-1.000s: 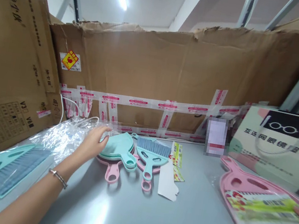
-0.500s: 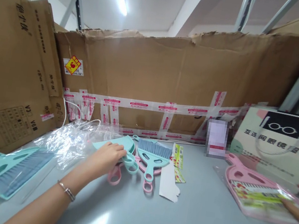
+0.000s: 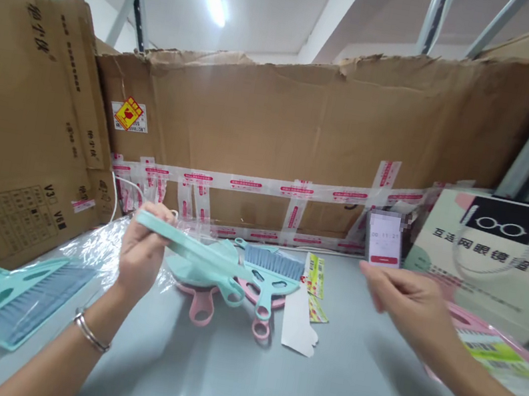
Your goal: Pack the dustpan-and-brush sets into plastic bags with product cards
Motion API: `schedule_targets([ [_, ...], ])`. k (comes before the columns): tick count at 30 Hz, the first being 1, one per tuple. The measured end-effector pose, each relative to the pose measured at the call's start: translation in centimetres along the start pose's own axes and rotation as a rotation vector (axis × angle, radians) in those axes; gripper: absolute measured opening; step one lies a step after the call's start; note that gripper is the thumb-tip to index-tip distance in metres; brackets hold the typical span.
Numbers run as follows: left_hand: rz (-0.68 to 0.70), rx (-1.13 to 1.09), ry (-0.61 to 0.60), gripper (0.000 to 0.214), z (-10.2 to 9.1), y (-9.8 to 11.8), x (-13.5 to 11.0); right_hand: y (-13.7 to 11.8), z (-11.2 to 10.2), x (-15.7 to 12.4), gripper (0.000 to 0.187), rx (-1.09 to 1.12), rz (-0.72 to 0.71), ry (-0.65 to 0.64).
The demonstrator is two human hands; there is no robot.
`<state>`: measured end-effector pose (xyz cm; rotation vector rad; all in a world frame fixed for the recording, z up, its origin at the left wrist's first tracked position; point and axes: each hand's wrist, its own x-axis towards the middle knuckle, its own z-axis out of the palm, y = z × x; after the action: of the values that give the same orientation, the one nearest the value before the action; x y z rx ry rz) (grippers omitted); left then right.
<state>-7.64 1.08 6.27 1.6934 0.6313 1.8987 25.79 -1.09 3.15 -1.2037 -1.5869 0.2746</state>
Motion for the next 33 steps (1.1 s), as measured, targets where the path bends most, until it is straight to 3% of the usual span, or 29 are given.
schedule_targets([
  [2,-0.106,-0.27,0.003,0.013,0.1,0.8,0.1,-1.6,2.1,0.2,0.036,-0.034,-0.265,-0.095],
  [4,-0.244,-0.431,-0.046,0.015,0.4,1.5,0.0,-2.5,3.7,-0.1,0.018,-0.186,-0.642,-0.078],
  [6,-0.342,-0.518,-0.081,0.02,1.1,2.0,-0.3,-2.8,4.8,-0.8,0.032,-0.404,-0.921,-0.015],
  [8,-0.423,-0.565,-0.107,0.027,1.9,2.2,-0.8,-2.9,5.5,-1.6,0.042,-0.544,-1.029,0.009],
  [12,-0.559,-0.595,-0.112,0.039,3.3,1.8,-1.6,-2.6,6.0,-2.7,0.043,-0.578,-1.037,0.002],
  [18,-0.629,-0.545,-0.209,0.028,3.8,0.7,-2.2,-2.1,6.3,-3.4,0.049,-0.431,-0.924,-0.066],
  [20,-0.656,-0.545,-0.26,0.028,4.1,0.5,-2.6,-2.1,6.8,-3.7,0.053,-0.231,-0.694,-0.223],
  [22,-0.681,-0.564,-0.286,0.025,4.6,0.3,-3.1,-2.2,7.5,-4.1,0.054,0.049,-0.326,-0.491],
  [24,-0.706,-0.571,-0.286,0.02,5.0,0.0,-3.6,-2.5,8.2,-4.4,0.047,0.288,0.005,-0.731],
  [25,-0.721,-0.557,-0.283,0.018,5.2,-0.1,-3.8,-2.7,8.4,-4.4,0.04,0.359,0.113,-0.77],
  [27,-0.783,-0.456,-0.302,0.022,5.2,-0.5,-4.0,-3.0,8.6,-4.4,0.033,0.399,0.206,-0.676],
  [30,-0.963,-0.165,-0.46,0.031,4.2,-0.8,-3.7,-2.9,8.1,-3.9,0.03,0.392,0.235,-0.476],
  [33,-1.054,0.053,-0.566,0.021,2.4,-1.0,-2.7,-1.5,7.2,-2.7,0.038,0.396,0.25,-0.501],
])
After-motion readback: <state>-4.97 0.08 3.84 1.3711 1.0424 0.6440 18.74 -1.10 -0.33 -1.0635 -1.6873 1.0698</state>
